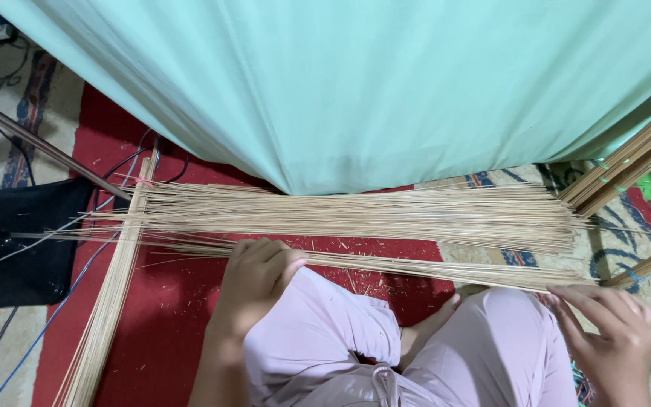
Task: Weaving thin wooden sticks into a mat structure on a floor-based frame
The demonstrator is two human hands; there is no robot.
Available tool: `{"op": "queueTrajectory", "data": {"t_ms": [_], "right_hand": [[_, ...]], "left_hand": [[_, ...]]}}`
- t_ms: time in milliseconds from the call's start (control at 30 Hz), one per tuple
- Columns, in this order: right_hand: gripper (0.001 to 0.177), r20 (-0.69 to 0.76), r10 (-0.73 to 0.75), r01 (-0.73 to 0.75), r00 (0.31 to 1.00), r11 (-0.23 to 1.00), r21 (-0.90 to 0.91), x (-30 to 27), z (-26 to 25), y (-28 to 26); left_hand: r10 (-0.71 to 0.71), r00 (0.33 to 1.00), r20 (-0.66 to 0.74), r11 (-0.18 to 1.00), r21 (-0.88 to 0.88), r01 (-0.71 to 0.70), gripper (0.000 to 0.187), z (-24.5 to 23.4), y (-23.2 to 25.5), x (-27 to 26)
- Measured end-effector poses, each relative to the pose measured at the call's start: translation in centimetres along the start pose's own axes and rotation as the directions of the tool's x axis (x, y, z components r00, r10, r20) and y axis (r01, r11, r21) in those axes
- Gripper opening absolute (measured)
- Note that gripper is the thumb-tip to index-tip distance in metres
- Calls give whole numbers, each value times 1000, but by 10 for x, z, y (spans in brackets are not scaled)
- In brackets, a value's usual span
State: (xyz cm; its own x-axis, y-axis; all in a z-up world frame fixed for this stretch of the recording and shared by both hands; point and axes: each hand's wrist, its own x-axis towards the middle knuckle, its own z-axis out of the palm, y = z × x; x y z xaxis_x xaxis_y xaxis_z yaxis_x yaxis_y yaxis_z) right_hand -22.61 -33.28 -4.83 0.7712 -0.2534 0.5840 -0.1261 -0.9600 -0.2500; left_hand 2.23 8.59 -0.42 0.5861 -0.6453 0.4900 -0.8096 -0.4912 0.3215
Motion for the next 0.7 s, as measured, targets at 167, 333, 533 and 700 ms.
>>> {"op": "queueTrajectory", "data": {"t_ms": [167, 333, 533, 700], "right_hand": [[27, 163, -86, 82, 983, 996, 29, 2, 12, -27], [32, 154, -244, 214, 957, 958, 189, 22, 32, -101], [40, 339, -228, 171, 913, 967, 189, 15, 35, -90], [35, 293, -80, 22, 953, 981, 195, -4, 18, -33]], "left_hand": [[-2, 993, 119, 997, -73, 11, 20, 26, 12, 3], [122, 990, 77, 986, -128, -111, 10, 73, 46, 10], [194, 976, 101, 972, -156, -177, 13, 72, 43, 7], [36, 964, 264, 985, -172, 10, 23, 39, -6, -13]]}}
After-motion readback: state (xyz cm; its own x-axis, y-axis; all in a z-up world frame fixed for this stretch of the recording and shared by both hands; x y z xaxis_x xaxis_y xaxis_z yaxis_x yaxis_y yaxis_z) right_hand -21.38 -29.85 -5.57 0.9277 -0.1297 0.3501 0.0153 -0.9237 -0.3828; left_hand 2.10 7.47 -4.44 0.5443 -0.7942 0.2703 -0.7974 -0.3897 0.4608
